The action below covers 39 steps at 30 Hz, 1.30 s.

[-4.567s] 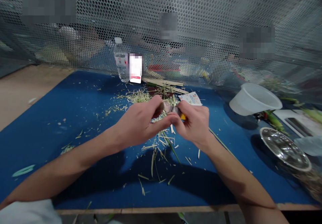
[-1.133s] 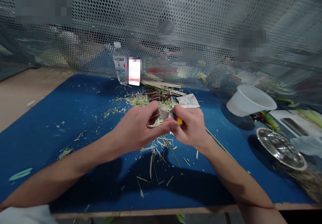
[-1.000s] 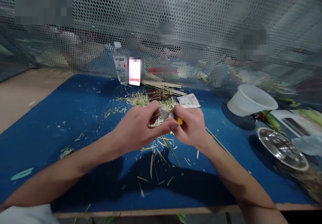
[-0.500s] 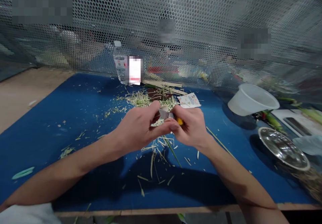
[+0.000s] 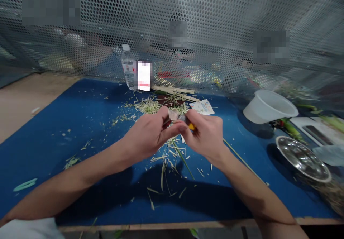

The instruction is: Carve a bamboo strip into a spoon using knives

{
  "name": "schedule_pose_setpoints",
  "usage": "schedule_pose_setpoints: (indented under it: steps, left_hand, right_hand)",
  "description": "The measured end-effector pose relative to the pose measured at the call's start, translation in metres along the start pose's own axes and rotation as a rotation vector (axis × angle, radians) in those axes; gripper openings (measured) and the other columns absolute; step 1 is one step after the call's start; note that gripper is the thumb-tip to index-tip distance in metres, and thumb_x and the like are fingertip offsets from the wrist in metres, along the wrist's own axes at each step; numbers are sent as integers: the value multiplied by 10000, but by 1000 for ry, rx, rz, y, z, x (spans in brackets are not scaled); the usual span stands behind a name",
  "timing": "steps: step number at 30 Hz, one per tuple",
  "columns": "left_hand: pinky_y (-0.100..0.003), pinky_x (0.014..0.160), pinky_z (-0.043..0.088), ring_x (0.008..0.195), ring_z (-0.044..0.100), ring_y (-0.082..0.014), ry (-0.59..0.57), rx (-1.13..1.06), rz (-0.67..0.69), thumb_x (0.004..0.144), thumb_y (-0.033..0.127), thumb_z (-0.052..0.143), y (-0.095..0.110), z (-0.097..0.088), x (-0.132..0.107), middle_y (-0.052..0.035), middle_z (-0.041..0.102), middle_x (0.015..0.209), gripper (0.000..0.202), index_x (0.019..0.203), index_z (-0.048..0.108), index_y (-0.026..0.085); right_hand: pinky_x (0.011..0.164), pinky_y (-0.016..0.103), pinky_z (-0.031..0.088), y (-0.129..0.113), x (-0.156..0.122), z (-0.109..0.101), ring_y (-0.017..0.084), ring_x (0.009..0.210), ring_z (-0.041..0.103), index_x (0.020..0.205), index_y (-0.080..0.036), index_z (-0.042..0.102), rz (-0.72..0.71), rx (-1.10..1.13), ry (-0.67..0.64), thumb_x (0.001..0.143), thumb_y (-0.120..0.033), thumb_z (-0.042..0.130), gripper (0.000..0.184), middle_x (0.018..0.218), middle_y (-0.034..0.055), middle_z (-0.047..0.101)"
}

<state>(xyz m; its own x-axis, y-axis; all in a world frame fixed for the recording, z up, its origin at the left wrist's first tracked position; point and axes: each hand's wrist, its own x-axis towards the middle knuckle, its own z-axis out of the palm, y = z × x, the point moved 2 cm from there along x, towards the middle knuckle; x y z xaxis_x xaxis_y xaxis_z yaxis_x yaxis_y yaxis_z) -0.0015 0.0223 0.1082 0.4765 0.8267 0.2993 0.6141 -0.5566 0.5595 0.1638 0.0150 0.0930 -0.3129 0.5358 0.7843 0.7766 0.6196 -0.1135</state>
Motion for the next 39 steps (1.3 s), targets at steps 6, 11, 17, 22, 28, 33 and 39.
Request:
schedule_pose_setpoints:
  steps: [6, 11, 17, 22, 28, 33, 39]
  left_hand:
    - [-235, 474, 246, 456, 393, -93, 24, -21, 2, 910, 660, 366, 1, -1, -1, 51, 474, 543, 491, 716, 390, 210]
    - [-239, 484, 253, 456, 388, -84, 2, -65, 36, 863, 637, 500, 1, -2, -2, 68, 444, 526, 482, 698, 325, 220]
    - [-235, 482, 246, 450, 400, -82, -7, -64, 48, 861, 646, 489, 0, -2, -1, 69, 466, 539, 480, 707, 330, 220]
    - [-232, 473, 237, 445, 393, -82, 7, -52, 34, 855, 704, 433, 0, -2, -2, 68, 465, 527, 523, 695, 339, 216]
    - [-231, 471, 230, 442, 368, -82, 48, -4, 31, 887, 698, 365, 0, 0, -2, 63, 457, 518, 528, 700, 396, 206]
    - [-231, 471, 232, 424, 358, -75, 68, 1, 95, 858, 657, 490, 0, 0, -3, 76, 429, 501, 493, 694, 339, 218]
    - [-232, 463, 226, 420, 365, -80, 46, -15, 96, 876, 639, 471, 0, -1, -2, 68, 440, 509, 476, 698, 323, 223]
  right_hand:
    - [437, 227, 255, 2, 3, -3, 60, 415, 374, 639, -223, 402, -19, 8, 11, 918, -469, 524, 392, 486, -68, 462]
    - [441, 238, 246, 2, 2, -4, 63, 433, 356, 639, -226, 371, -72, 134, -49, 936, -487, 472, 408, 493, -69, 424]
    - [448, 250, 247, 2, 3, -4, 69, 438, 348, 627, -229, 361, -69, 117, -49, 942, -501, 458, 427, 492, -65, 415]
    - [439, 236, 249, 0, 4, -5, 60, 429, 361, 627, -224, 373, -63, 117, -35, 935, -489, 484, 422, 487, -67, 429]
    - [429, 231, 243, 2, 4, -4, 52, 413, 364, 629, -223, 379, -42, 118, -7, 922, -457, 518, 400, 479, -76, 431]
    - [440, 246, 237, 3, 3, -5, 58, 432, 366, 639, -228, 363, -68, 198, -82, 926, -439, 494, 379, 498, -69, 437]
    - [444, 257, 232, 2, 2, -5, 58, 437, 369, 638, -230, 346, -56, 205, -97, 929, -424, 491, 378, 500, -67, 437]
